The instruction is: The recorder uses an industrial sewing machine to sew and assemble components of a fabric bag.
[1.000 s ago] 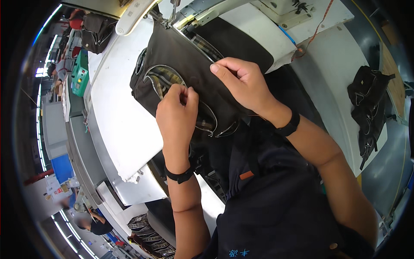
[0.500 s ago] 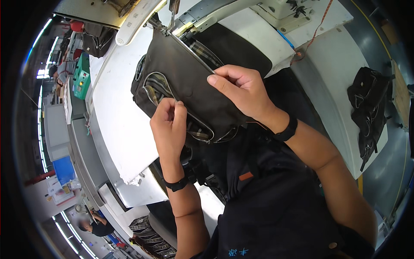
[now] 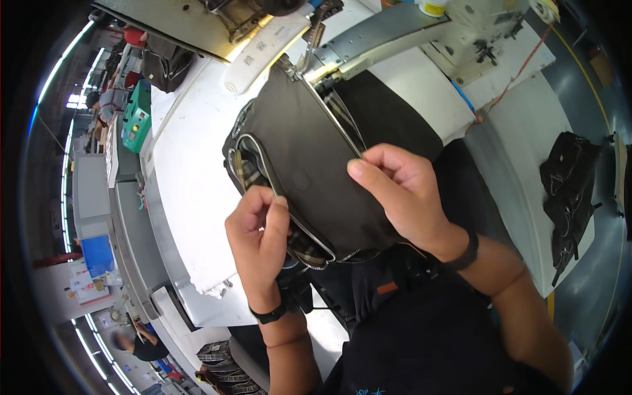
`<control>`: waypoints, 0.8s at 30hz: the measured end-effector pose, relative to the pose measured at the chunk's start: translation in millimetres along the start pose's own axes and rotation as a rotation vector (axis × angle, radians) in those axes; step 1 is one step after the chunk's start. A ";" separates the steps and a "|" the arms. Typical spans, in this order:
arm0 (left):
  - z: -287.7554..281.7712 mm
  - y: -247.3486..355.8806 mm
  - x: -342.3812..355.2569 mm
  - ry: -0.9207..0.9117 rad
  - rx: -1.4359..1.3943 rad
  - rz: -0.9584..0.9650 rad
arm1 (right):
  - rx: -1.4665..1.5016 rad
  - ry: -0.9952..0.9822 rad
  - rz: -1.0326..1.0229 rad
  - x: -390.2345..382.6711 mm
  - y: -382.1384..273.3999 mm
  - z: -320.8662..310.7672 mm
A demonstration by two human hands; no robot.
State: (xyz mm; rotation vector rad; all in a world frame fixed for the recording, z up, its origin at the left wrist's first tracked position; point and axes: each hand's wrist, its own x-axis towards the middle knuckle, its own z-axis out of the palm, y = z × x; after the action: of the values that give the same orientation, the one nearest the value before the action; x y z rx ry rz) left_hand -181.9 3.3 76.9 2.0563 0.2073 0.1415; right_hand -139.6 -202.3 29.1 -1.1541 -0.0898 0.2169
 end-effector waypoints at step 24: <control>3.1 -22.7 2.8 -0.058 -0.079 -0.048 | -0.135 -0.063 -0.032 3.8 9.4 -15.3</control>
State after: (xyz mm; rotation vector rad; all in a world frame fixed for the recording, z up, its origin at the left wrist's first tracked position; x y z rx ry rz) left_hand -180.5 11.8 55.4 1.9720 0.2117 0.0591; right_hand -134.2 -211.5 14.2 -1.2794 -0.1805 0.2216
